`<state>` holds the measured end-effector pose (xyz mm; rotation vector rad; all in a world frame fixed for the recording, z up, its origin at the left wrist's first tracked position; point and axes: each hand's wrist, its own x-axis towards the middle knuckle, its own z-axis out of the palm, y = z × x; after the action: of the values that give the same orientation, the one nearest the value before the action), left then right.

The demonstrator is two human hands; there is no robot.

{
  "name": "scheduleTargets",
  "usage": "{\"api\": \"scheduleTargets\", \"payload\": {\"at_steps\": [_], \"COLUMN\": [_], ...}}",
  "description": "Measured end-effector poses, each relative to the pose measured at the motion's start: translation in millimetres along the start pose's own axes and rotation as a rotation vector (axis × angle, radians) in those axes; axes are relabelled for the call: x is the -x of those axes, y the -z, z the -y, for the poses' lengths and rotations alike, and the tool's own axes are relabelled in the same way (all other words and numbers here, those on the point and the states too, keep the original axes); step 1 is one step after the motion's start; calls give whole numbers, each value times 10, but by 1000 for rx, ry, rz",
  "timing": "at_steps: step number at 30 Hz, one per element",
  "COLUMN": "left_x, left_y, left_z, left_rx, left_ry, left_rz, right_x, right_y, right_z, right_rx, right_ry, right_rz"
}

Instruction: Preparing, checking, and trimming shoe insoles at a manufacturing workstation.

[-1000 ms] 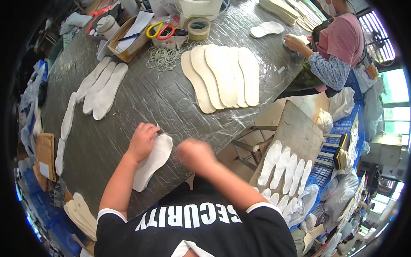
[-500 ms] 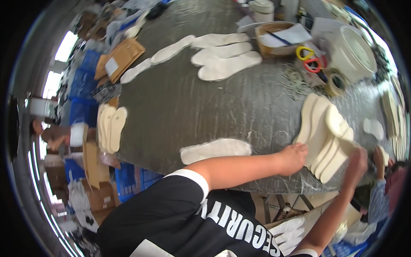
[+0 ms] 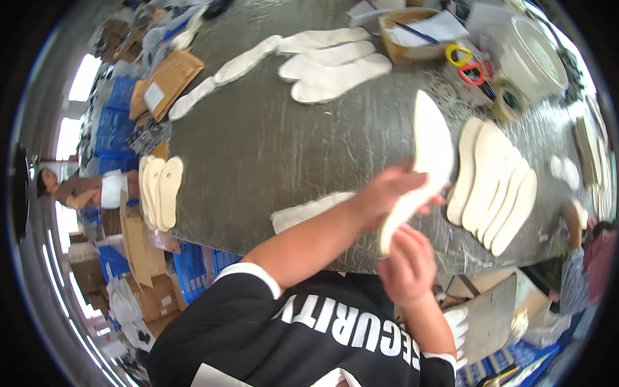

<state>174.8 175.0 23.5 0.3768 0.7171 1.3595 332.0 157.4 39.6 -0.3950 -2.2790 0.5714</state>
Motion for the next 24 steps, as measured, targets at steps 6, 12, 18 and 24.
{"api": "scheduleTargets", "payload": {"at_steps": [6, 12, 18, 24], "left_x": [1149, 1761, 1667, 1610], "left_y": [614, 779, 824, 885], "left_z": [-395, -640, -323, -179], "left_rx": [-134, -989, -1748, -1808], "left_ry": [-90, -67, -108, -97], "left_rz": [-192, -311, -223, -212], "right_x": [299, 538, 502, 492], "right_y": [-448, -617, -707, -660], "right_z": [225, -56, -121, -111], "right_rx": [-410, -730, -922, -898], "right_ry": [-241, -1309, -1373, -1363], "right_rz": [110, 50, 211, 234]}}
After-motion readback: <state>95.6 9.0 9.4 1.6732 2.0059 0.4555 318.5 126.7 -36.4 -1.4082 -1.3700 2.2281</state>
